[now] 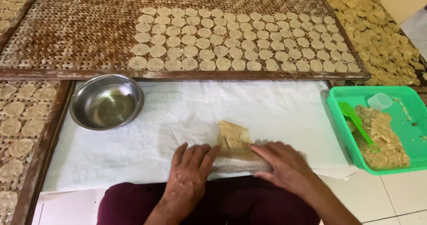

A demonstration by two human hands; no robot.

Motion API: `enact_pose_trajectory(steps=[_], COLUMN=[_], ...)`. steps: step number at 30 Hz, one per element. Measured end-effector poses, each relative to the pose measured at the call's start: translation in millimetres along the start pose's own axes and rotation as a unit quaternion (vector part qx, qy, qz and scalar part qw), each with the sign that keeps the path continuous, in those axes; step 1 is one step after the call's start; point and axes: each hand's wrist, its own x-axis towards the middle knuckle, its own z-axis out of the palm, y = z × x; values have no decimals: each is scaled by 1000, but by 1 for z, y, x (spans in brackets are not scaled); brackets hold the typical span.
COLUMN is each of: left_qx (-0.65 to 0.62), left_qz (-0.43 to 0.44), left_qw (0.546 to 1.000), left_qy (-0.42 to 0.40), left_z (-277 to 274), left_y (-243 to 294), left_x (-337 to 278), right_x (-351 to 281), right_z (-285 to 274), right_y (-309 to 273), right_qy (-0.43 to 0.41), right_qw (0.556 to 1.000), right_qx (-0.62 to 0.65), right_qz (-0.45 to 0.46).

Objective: The person flattens small balls of dough into thin discs using a rolling pin on a plastic-covered board.

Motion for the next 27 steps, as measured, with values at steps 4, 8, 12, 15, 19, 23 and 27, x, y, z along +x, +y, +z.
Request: enact_pose_trajectory(steps=[4,8,12,15,19,23,27], left_qx=[58,0,7,19,56,141,121], left_qz=[17,-32,-79,-131,-160,-125,-168], left_qw=[998,999,997,991,985,982,976], left_qy=[15,-26,-17,-18,-8,0,-65], left_z=[-13,17,29,42,55,59,62], left_y=[-14,-34,-40,-46,-55,-73,-92], left_x=[37,48,54,62,74,97,125], right_x=[28,50,57,69,88,118,149], right_z=[-17,4,14,24,23,20,4], right_y=[12,18,25,39,48,65,68], right_qy=[28,-27,71,124,120,67,30], right_qw=[999,999,997,989,987,990,998], right_qx=[-10,-9,-14,-51,-95,-108,-61], right_qz=[34,22,-30,-54,-49,-54,0])
